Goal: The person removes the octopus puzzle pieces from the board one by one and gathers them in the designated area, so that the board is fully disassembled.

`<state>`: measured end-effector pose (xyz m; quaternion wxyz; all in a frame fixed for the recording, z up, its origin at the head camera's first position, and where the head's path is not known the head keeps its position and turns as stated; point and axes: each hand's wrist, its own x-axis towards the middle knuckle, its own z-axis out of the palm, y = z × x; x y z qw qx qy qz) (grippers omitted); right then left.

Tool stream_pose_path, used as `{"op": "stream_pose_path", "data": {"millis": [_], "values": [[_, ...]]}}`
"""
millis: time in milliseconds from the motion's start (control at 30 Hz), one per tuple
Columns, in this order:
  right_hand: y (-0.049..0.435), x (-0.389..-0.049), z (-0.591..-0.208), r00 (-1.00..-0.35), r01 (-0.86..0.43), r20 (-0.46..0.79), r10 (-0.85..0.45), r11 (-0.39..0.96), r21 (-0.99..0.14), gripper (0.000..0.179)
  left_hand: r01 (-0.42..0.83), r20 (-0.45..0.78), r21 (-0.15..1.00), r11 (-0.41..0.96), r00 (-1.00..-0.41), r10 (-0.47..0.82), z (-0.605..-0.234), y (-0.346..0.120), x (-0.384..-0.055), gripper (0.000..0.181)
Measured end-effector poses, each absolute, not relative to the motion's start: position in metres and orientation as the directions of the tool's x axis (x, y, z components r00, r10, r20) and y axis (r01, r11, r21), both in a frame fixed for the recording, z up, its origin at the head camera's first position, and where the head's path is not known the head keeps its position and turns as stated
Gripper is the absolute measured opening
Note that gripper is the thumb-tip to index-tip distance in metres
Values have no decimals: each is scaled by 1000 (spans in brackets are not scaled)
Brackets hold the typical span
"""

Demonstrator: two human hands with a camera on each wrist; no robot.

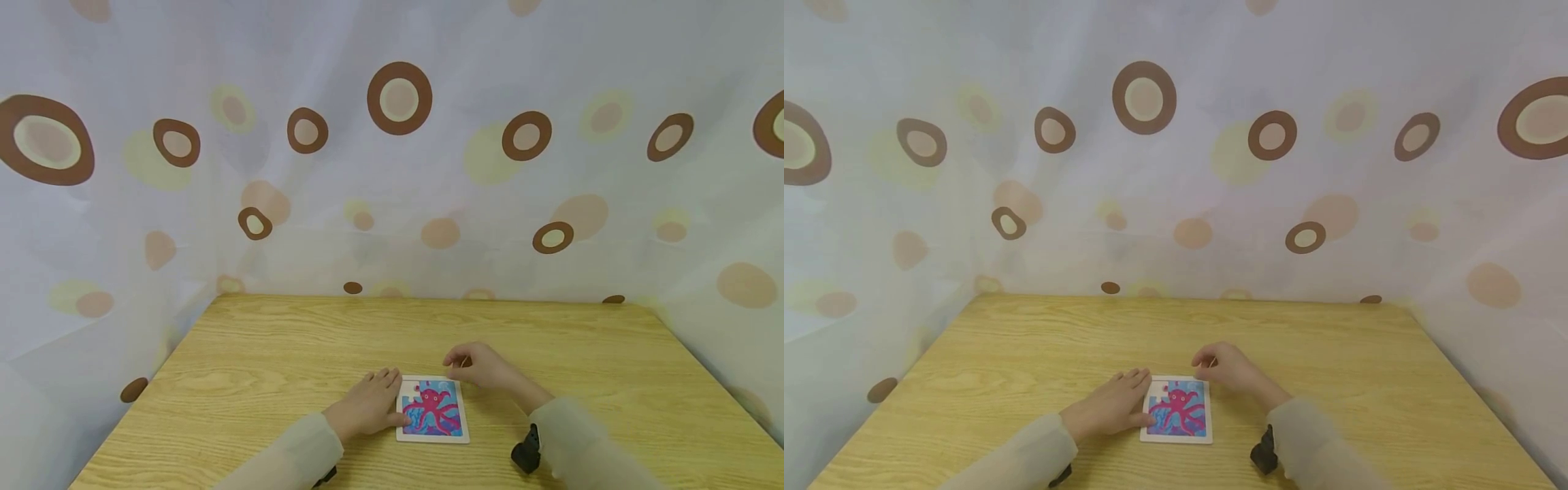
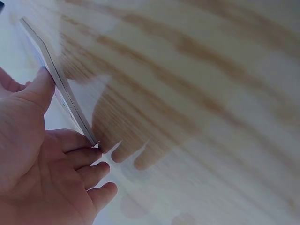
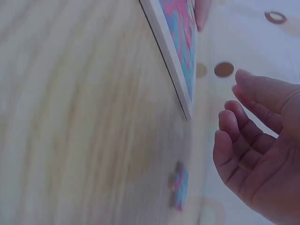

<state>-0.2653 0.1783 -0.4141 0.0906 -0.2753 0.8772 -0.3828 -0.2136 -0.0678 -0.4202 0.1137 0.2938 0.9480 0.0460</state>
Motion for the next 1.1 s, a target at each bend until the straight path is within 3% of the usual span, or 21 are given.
{"op": "stream_pose_path", "data": {"millis": [633,1100], "values": [[141,-255,-424,-747,-501,-10,-665,573,-649,13,562,-181,143,815,-794,580,-423,-69,-214,77],[135,-251,-424,-770,-473,-40,-637,612,-633,16,571,-178,123,812,-792,584,-421,-70,-212,77]]}}
